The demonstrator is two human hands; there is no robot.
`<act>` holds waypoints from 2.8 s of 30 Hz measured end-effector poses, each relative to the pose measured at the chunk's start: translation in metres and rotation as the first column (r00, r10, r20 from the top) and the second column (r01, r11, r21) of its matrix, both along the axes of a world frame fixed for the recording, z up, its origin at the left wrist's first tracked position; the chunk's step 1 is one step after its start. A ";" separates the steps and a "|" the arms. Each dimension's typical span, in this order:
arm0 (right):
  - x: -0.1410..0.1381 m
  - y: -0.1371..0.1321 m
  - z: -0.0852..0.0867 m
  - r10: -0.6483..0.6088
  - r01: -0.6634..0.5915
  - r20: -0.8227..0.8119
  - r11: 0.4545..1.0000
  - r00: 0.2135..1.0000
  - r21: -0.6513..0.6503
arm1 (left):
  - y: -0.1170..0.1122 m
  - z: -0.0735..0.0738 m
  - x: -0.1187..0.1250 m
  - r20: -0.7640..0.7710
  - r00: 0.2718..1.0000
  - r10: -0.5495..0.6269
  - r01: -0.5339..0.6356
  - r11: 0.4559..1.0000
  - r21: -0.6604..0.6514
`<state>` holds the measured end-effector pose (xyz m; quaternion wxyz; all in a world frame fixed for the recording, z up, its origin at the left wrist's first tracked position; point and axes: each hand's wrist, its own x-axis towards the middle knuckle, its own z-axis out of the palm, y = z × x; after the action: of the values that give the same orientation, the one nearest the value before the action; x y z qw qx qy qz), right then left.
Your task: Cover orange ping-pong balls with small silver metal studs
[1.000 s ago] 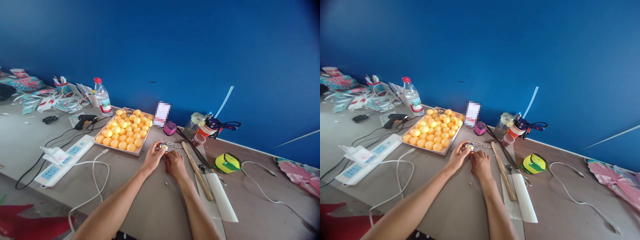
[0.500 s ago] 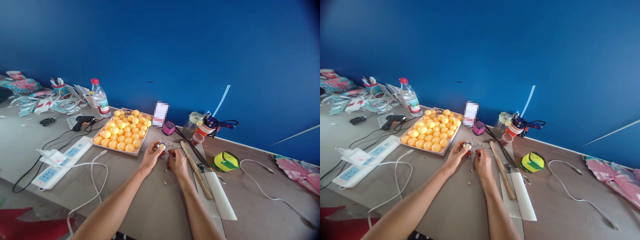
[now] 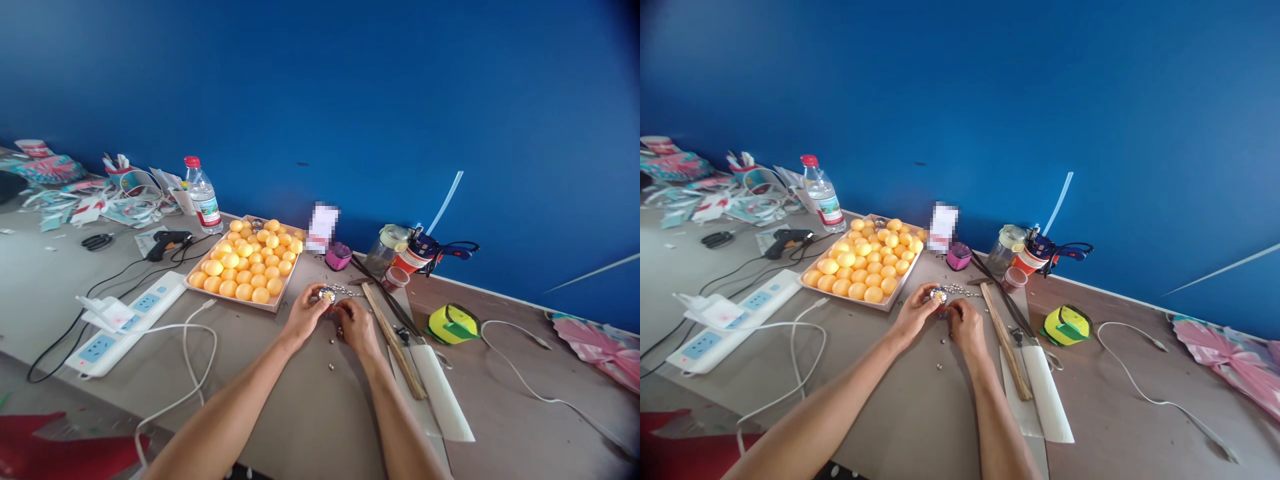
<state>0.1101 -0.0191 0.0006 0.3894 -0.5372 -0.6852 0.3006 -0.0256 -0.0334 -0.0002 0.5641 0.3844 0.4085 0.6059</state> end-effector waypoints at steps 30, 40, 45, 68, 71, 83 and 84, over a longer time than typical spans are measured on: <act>0.005 0.001 0.019 -0.148 -0.224 -0.779 0.910 0.610 -0.349 | -0.004 0.001 0.002 -0.253 0.967 -0.027 0.042 0.998 0.053; 0.005 0.001 0.013 -0.105 -0.248 -0.736 0.902 0.669 -0.354 | -0.005 -0.002 0.002 -0.374 0.928 0.006 0.050 0.989 0.139; 0.003 0.002 0.011 -0.123 -0.228 -0.727 0.903 0.676 -0.365 | -0.007 0.000 0.001 -0.444 0.896 0.015 0.062 0.985 0.159; 0.006 0.000 0.009 -0.162 -0.265 -0.680 0.837 0.715 -0.478 | -0.010 -0.002 -0.001 -0.650 0.741 0.168 0.117 0.921 0.371; 0.004 -0.001 0.008 -0.170 -0.258 -0.667 0.832 0.725 -0.492 | -0.011 -0.002 0.000 -0.660 0.731 0.174 0.128 0.915 0.382; 0.014 0.009 -0.002 0.009 -0.015 -0.092 0.998 0.996 -0.065 | -0.004 -0.001 -0.003 -0.524 0.835 0.170 -0.045 0.969 0.244; 0.013 0.008 -0.004 0.045 -0.045 0.026 0.999 0.999 0.000 | -0.004 -0.001 -0.003 -0.514 0.840 0.173 -0.052 0.969 0.242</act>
<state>0.1230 -0.0115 -0.0033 0.3736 -0.5253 -0.7022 0.3022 -0.0284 -0.0378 -0.0016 0.3467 0.5717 0.5016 0.5490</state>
